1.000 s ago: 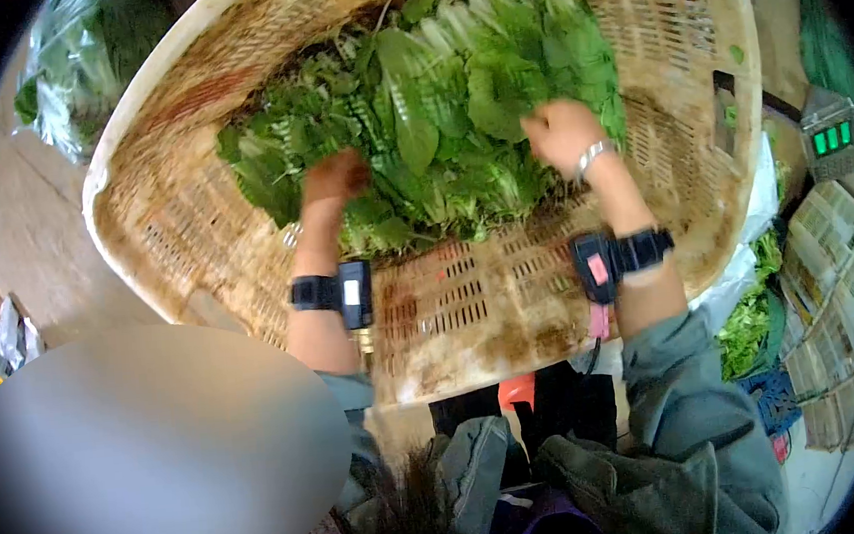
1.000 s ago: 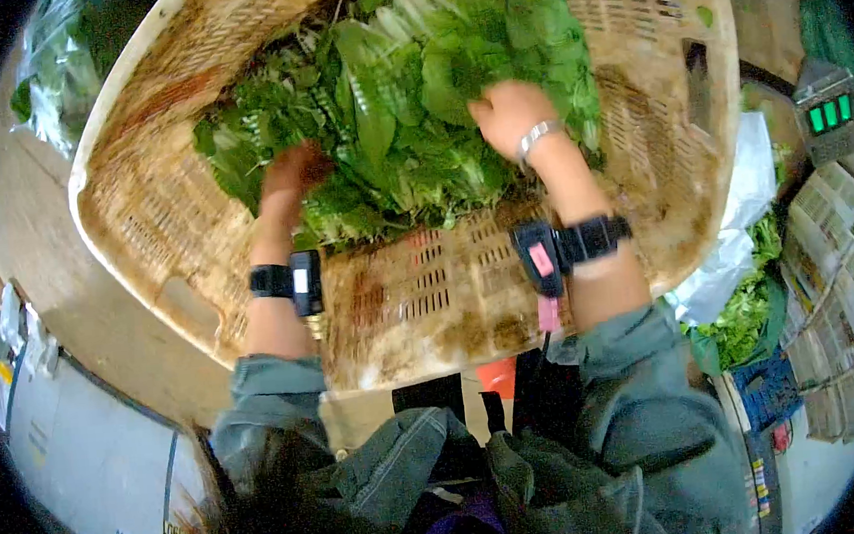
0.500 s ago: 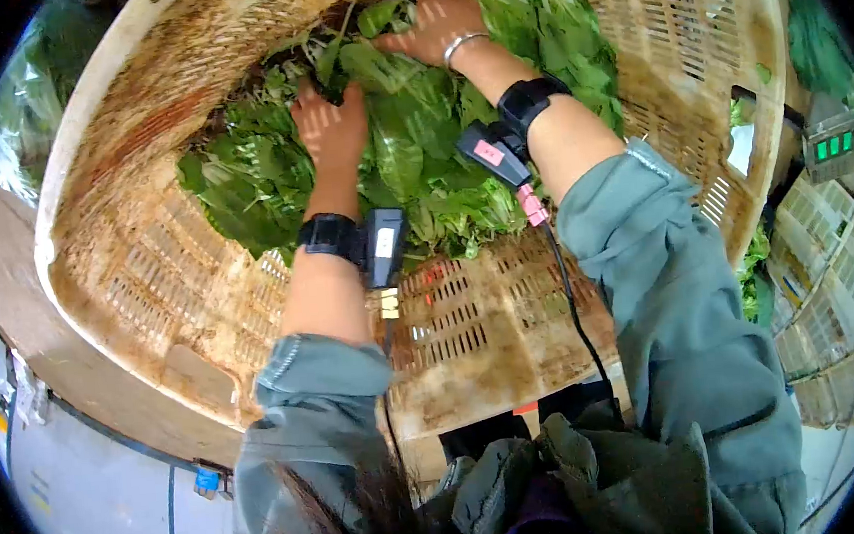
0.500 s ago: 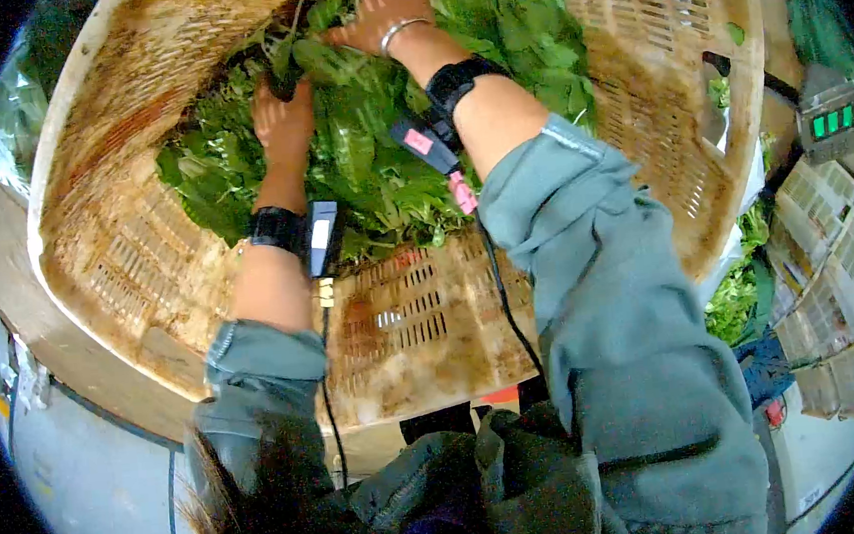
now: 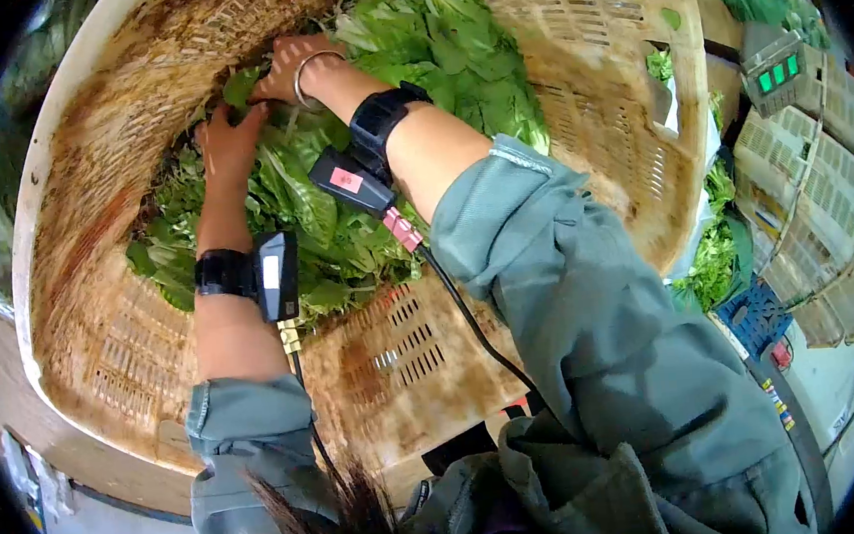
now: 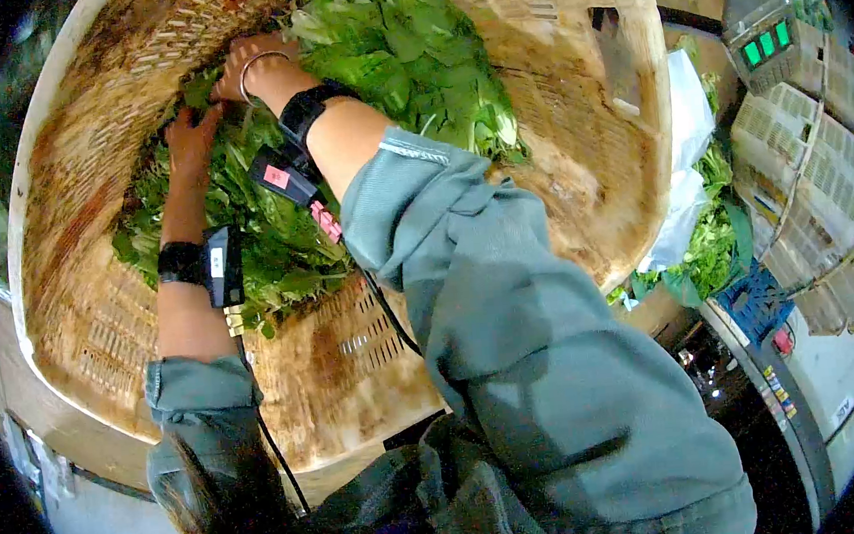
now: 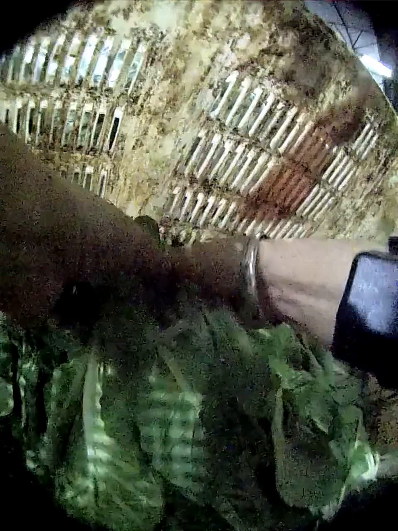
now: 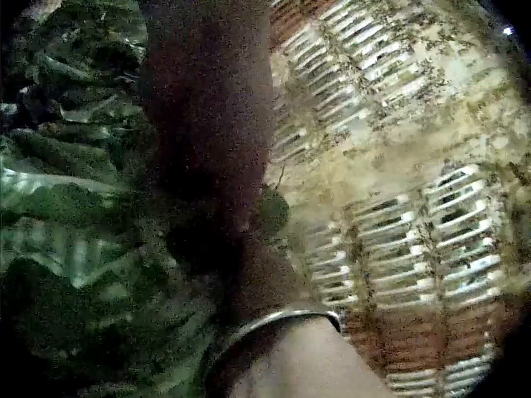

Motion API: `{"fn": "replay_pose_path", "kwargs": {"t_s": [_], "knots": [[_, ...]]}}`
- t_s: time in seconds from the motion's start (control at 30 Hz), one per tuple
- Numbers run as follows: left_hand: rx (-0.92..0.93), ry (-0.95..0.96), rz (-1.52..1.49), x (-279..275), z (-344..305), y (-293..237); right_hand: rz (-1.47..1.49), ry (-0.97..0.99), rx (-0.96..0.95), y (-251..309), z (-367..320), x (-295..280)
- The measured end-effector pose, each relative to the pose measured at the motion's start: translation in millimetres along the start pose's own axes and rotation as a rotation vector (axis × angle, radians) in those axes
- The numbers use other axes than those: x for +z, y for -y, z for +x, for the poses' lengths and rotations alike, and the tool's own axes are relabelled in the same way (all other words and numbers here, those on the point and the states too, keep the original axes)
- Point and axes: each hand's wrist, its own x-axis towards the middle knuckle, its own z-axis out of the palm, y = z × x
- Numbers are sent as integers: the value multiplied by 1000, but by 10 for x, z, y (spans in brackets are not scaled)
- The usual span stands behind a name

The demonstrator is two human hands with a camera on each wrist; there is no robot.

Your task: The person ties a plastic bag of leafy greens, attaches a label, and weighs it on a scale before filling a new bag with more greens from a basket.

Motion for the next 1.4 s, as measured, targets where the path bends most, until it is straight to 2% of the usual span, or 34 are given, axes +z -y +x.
{"fn": "replay_pose_path", "kwargs": {"t_s": [0.07, 0.13, 0.2, 0.27, 0.33, 0.4, 0.47, 0.53, 0.57, 0.6, 0.63, 0.67, 0.7, 0.73, 0.77, 0.8, 0.83, 0.87, 0.9, 0.93, 1.0, 1.03, 1.07, 1.1, 1.13, 1.2, 1.27, 1.3, 1.33, 1.4], "knots": [[221, -224, 408, 48, -38, -4, 49, 64, 7, -3, 12, -40], [263, -284, 323, 75, -110, -29, -15, 40, -64, -41, -75, -88], [301, -180, 134, 61, -192, -82, 109, 144, 5, -74, -91, -113], [236, -123, 112, 38, -194, -192, 110, 102, -42, -104, -87, -65], [168, -74, 92, 11, -97, -175, -101, 160, -161, -150, -133, -102], [293, 65, -52, -48, 60, -97, -307, 208, -281, -196, -180, -149], [306, 102, -74, -84, 189, -25, -509, 246, -400, -174, -176, -180], [265, 196, -147, -74, 111, -93, -456, 210, -429, -244, 107, 144], [306, 228, -26, -64, 304, 31, -464, 67, -468, -255, 111, 204], [304, 224, -10, -88, 298, 79, -471, -77, -500, -258, 101, 225], [302, 187, 55, -92, 260, 72, -460, -87, -504, -208, 35, 146], [301, 149, 117, -74, 227, 60, -459, 17, -480, -153, -24, 60], [250, 190, 12, -155, -229, -293, -459, 126, -453, -84, -146, -77], [246, 185, 18, -154, -401, -287, -460, 237, -428, -22, -286, -194], [283, 51, 199, -158, -508, -260, -741, 190, -524, 24, -475, -302], [320, -88, 377, -184, -600, -220, -107, -81, -189, -15, -517, -85], [317, -96, 375, -201, -709, -119, 32, -65, -194, -8, -673, -156], [446, -80, 271, -194, -822, 7, 346, 167, -243, 11, -985, -455], [580, -63, 168, -214, -957, 79, 400, 95, -243, 82, -1161, -388], [487, -65, -63, -234, -1239, -29, 414, 57, -274, 176, -1313, -355], [360, -27, -350, -226, -1370, 198, 383, -174, -459, 233, -1564, -250], [357, -19, -456, -232, -1389, 296, 488, 61, -388, 213, -1527, -314], [351, -27, -453, -268, -1350, 385, 587, 295, -313, 169, -1429, -384], [255, -31, -465, -311, -1236, 447, 631, 126, -408, 57, -1319, -314], [161, -37, -479, -340, -1115, 485, 617, 84, -459, -37, -1118, -258], [232, -47, -461, -339, -1013, 366, 485, 128, -505, -206, -794, -304], [235, -73, -457, -302, -1072, 2, -26, 266, -244, -164, -703, -297], [251, -52, -487, -247, -1020, 97, -53, 255, -174, -202, -632, -263], [249, -60, -484, -192, -1047, 152, -52, 255, -182, -231, -596, -214], [194, -362, -405, -24, -1130, 293, 150, 69, -296, -246, -567, -92]]}}
